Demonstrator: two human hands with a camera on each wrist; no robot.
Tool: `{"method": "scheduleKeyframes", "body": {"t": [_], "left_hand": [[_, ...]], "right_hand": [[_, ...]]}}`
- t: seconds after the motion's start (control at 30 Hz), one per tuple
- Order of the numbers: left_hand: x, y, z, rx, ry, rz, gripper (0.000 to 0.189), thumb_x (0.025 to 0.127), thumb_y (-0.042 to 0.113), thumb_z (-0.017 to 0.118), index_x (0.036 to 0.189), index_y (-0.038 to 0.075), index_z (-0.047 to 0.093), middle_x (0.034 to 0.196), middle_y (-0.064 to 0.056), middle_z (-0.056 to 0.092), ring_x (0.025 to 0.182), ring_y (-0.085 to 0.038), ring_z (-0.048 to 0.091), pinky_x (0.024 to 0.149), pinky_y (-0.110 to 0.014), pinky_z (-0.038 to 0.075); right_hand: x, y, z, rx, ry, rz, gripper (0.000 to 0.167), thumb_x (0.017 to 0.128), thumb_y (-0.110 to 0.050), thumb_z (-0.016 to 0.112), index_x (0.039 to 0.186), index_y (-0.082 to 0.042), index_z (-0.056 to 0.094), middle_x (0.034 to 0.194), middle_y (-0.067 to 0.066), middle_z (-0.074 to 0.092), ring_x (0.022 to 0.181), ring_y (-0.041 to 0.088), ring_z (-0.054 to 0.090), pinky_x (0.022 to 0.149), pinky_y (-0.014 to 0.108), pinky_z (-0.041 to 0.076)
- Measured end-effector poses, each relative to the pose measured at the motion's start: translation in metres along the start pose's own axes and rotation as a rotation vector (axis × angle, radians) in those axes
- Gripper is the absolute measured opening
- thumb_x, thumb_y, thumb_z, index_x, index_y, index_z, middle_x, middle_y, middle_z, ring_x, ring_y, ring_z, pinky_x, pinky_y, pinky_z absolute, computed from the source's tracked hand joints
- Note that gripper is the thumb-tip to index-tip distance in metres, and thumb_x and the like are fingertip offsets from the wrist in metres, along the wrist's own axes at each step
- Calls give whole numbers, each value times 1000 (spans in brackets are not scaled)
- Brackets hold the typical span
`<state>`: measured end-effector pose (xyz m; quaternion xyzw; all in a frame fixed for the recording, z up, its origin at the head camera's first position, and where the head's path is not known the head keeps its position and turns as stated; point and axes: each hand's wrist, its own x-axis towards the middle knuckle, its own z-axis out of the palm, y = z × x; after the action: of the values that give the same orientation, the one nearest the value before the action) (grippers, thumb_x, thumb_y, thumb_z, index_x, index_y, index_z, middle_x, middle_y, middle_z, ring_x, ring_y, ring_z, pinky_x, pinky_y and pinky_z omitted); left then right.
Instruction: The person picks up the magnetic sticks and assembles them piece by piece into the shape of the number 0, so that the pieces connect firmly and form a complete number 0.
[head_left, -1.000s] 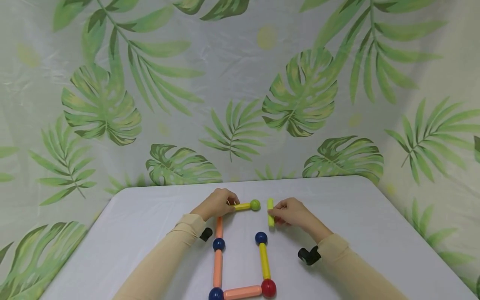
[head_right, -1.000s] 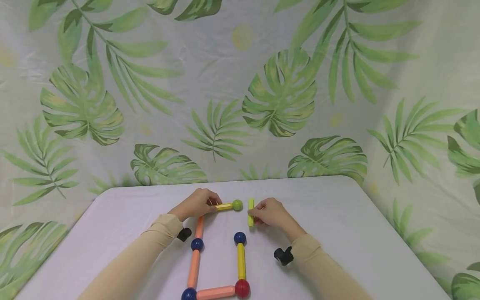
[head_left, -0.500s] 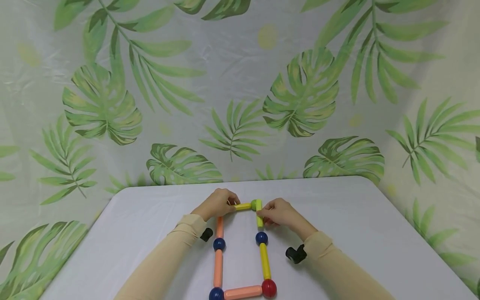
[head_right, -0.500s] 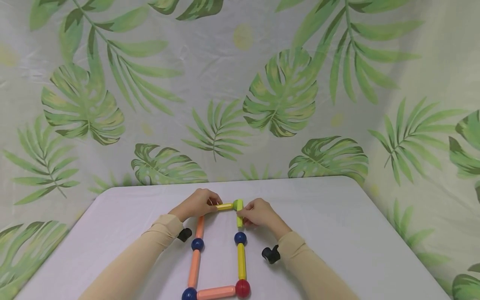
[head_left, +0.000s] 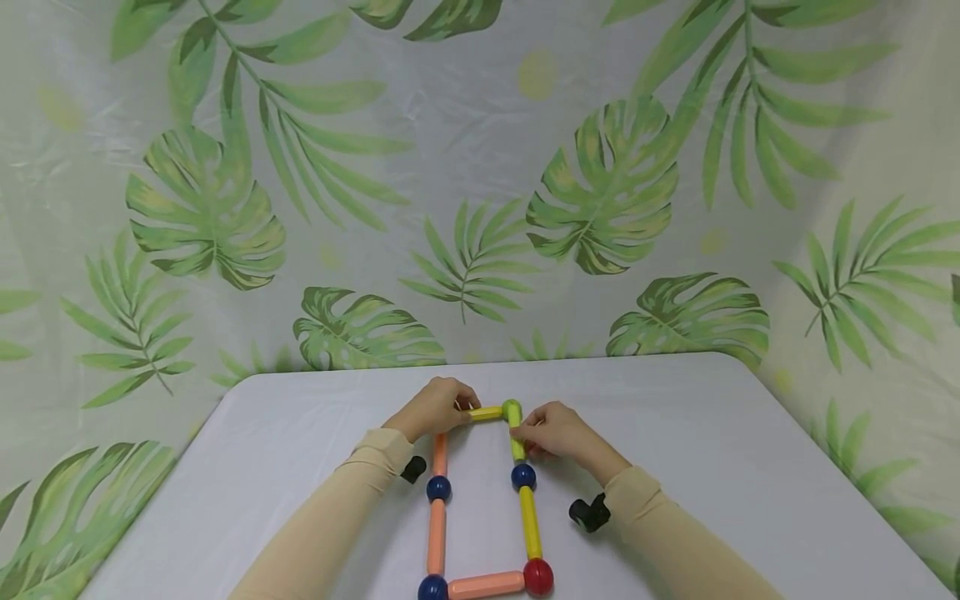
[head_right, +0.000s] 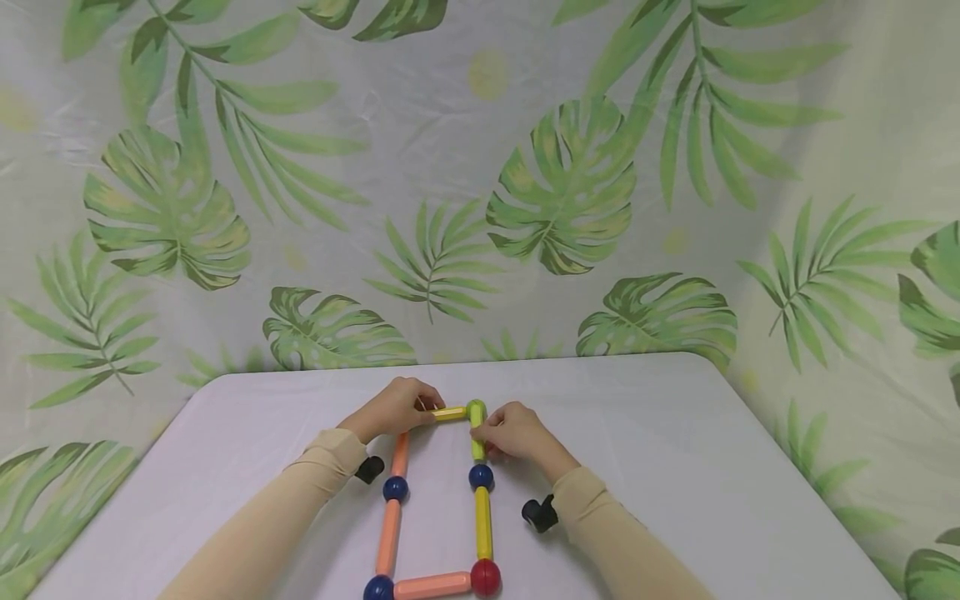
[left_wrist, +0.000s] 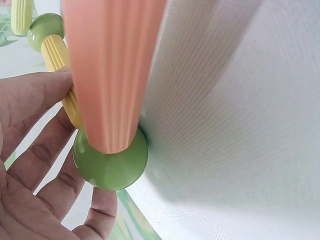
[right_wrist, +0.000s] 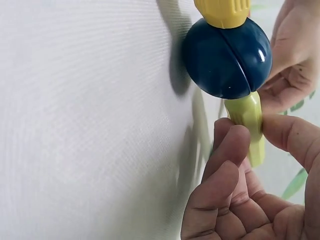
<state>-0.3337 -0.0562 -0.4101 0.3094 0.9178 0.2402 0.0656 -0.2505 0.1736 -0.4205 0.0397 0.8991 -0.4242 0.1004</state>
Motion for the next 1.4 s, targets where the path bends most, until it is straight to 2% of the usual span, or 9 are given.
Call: {"method": "scheduleKeyframes", "body": {"t": [0.63,1.2,1.4], "left_hand": [[1,-1,1,21,-9,13,15,95,4,79,109,10,82,105,-8,80,97,-19,73,90,-38,61],[1,1,0,19,0,14,16,95,3,79,109,10,83,102,-7,79,94,-17,70,89,-38,60],[-2,1,-1,38,12,5,19,95,7,79,114,10,81,108,-11,78,98,-21,70,91,-41,59]], "right_hand": [[-3,3,5,-22,-1,-1,26,97,-33,78,94,-8,74,73,1,70,64,12,59,60,23,47],[-4,8,6,-14,-10,27,26,98,-32,78,96,-7,73,71,3,71,62,11,62,59,22,52],[-5,9,5,-34,-12,14,29,98,-35,78,99,-7,73,74,3,72,64,12,63,61,24,53]]}}
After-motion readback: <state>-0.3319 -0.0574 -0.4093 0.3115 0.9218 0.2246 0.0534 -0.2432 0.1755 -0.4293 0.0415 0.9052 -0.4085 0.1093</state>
